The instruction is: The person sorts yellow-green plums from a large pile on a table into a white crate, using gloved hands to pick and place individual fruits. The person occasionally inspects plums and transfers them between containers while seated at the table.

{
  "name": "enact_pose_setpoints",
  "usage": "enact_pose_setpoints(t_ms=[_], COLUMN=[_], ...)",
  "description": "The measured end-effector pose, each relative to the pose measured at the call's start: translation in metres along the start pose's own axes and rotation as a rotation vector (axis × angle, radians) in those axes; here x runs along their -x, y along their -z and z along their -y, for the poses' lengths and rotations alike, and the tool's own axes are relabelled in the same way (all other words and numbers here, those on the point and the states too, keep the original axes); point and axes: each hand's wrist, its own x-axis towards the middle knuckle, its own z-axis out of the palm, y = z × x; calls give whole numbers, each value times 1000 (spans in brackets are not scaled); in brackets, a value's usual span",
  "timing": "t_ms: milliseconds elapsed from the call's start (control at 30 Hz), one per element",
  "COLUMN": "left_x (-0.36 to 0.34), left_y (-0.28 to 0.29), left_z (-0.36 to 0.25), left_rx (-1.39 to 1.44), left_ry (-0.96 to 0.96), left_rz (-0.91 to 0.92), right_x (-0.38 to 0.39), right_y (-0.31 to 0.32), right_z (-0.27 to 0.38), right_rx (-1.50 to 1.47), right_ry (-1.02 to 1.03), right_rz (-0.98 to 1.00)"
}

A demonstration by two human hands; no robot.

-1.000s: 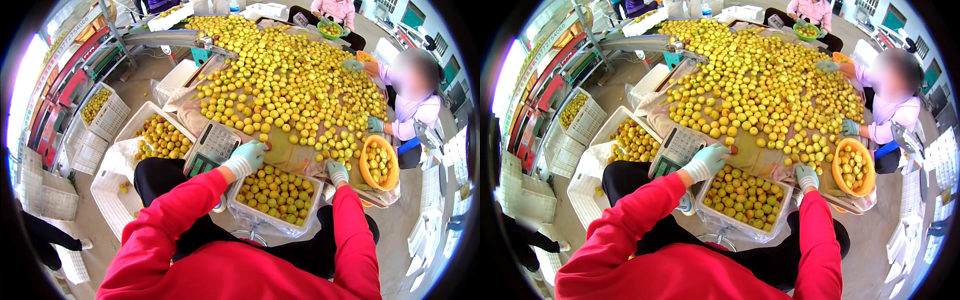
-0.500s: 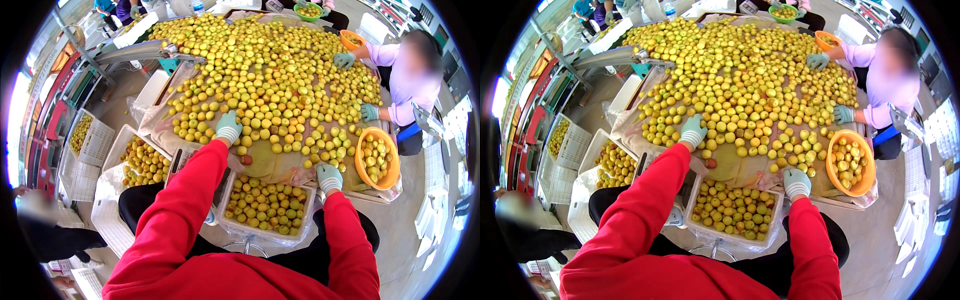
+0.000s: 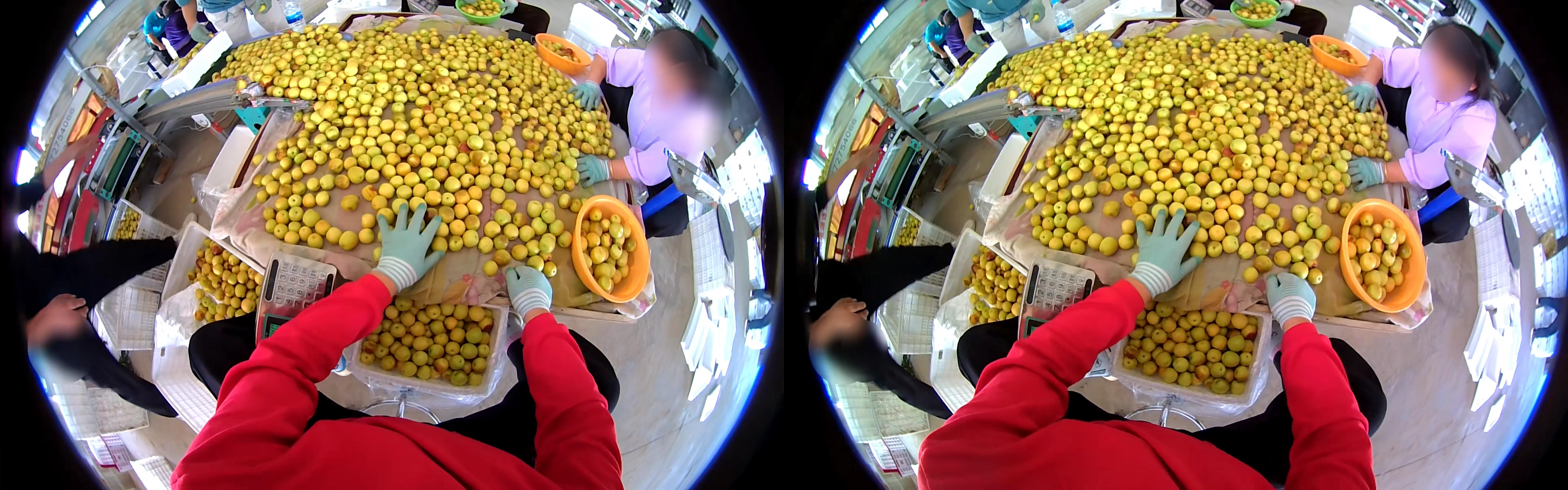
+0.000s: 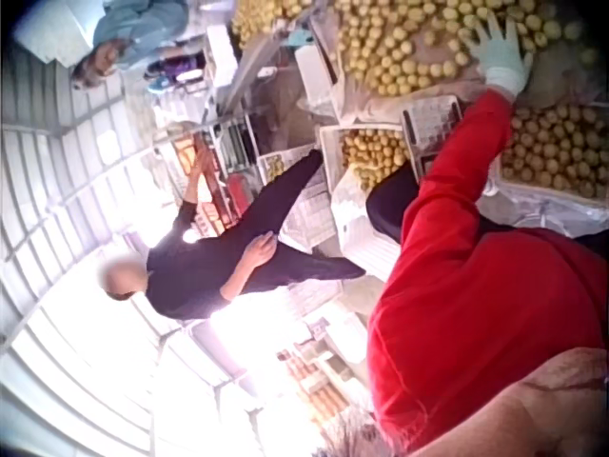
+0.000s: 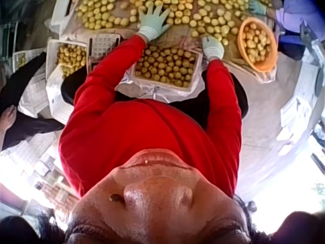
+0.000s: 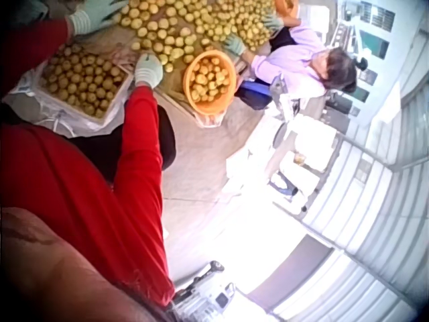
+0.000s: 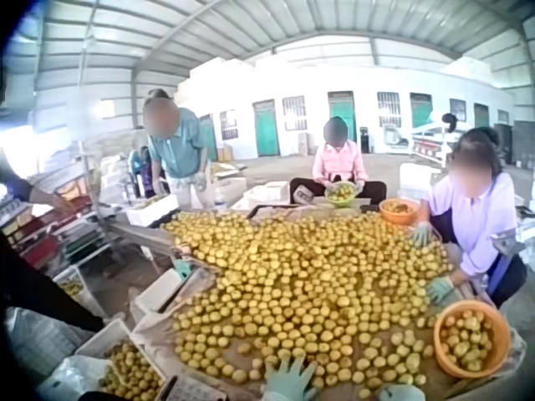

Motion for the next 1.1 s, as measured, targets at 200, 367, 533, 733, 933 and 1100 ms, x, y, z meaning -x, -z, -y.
enact_pose_setpoints(t_ms=[200, 367, 533, 733, 933, 1100], left_x=[-54, -68, -38, -7, -27, -26], left_y=[-11, -7, 16, -10, -19, 7], left_z=[44, 74, 18, -6, 46, 46], left_rx=[-39, -13, 62, 75, 11, -6], left_ry=[-158, 6, 132, -69, -173, -60], left_rz=[-58, -31, 66, -60, -149, -144], right_x=[4, 2, 7, -6, 6, 6], right_y=[5, 1, 6, -12, -1, -1], right_z=[7, 4, 3, -10, 2, -3], right_rx=[-14, -19, -22, 51, 51, 81], right_ry=[-2, -4, -34, 62, 66, 123], right_rz=[1, -8, -20, -37, -23, -73])
